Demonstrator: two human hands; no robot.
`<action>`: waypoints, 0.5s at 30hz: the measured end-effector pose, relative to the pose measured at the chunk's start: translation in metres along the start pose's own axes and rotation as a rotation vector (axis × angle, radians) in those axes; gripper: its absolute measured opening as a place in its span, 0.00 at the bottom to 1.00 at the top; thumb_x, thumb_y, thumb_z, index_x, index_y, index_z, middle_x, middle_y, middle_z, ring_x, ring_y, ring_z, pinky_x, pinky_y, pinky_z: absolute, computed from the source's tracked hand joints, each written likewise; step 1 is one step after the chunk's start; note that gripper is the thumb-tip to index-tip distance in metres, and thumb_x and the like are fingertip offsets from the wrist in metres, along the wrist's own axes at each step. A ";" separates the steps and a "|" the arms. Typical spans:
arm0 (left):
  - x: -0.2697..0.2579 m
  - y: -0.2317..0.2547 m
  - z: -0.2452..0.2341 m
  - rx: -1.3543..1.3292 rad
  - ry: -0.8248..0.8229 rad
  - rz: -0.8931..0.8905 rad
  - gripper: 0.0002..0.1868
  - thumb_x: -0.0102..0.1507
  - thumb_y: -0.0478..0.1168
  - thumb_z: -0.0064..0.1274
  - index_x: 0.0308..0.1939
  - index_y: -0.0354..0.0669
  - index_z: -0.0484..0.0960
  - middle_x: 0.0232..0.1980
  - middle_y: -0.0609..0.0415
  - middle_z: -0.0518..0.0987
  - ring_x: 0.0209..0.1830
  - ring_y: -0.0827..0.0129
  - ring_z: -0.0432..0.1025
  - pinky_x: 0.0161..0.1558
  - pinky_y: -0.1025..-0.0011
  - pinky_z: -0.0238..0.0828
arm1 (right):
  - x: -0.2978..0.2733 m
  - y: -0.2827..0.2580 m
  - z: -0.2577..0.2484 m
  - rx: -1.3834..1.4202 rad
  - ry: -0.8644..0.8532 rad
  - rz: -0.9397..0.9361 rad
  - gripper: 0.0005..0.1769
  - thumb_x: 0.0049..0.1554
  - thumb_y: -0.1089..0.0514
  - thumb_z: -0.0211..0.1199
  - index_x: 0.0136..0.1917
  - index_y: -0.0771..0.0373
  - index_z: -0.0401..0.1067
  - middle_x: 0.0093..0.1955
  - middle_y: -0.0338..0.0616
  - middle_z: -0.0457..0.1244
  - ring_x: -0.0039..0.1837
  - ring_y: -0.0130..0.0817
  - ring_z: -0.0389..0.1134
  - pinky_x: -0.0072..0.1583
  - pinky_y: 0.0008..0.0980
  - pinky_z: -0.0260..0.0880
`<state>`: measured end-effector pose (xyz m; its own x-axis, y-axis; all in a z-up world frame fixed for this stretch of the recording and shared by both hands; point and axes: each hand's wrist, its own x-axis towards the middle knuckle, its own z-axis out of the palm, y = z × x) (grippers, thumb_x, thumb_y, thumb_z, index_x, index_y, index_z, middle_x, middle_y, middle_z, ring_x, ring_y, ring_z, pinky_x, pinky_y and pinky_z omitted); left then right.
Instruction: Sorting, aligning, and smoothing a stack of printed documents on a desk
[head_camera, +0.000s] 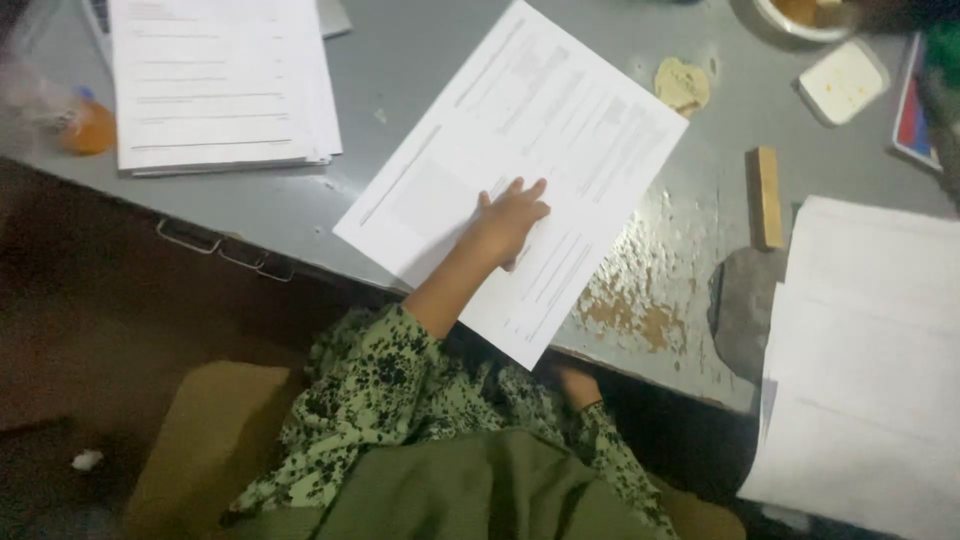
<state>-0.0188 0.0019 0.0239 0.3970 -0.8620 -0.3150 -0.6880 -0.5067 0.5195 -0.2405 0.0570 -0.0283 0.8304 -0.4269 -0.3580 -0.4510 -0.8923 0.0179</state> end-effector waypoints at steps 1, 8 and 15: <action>0.003 -0.001 -0.001 0.018 -0.002 0.017 0.59 0.32 0.24 0.78 0.68 0.49 0.73 0.82 0.52 0.53 0.82 0.42 0.42 0.64 0.18 0.42 | 0.002 -0.022 -0.018 -0.004 0.008 -0.032 0.12 0.54 0.59 0.57 0.36 0.61 0.80 0.33 0.52 0.68 0.41 0.47 0.74 0.41 0.46 0.73; -0.006 -0.004 -0.004 0.064 0.083 0.064 0.54 0.33 0.29 0.79 0.64 0.47 0.77 0.81 0.49 0.56 0.81 0.42 0.46 0.64 0.19 0.47 | -0.001 -0.126 -0.073 0.023 0.107 -0.117 0.09 0.55 0.58 0.57 0.41 0.60 0.77 0.38 0.53 0.66 0.45 0.48 0.72 0.45 0.46 0.71; -0.017 0.009 -0.003 0.031 0.041 0.022 0.53 0.34 0.26 0.76 0.64 0.48 0.77 0.81 0.52 0.58 0.81 0.46 0.47 0.67 0.22 0.45 | -0.011 -0.141 -0.023 0.046 0.170 -0.153 0.07 0.56 0.58 0.57 0.45 0.59 0.75 0.43 0.53 0.64 0.49 0.49 0.69 0.49 0.46 0.68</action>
<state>-0.0295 0.0121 0.0363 0.4056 -0.8732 -0.2702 -0.7151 -0.4872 0.5013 -0.1786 0.1847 -0.0051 0.9318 -0.3089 -0.1908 -0.3265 -0.9427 -0.0683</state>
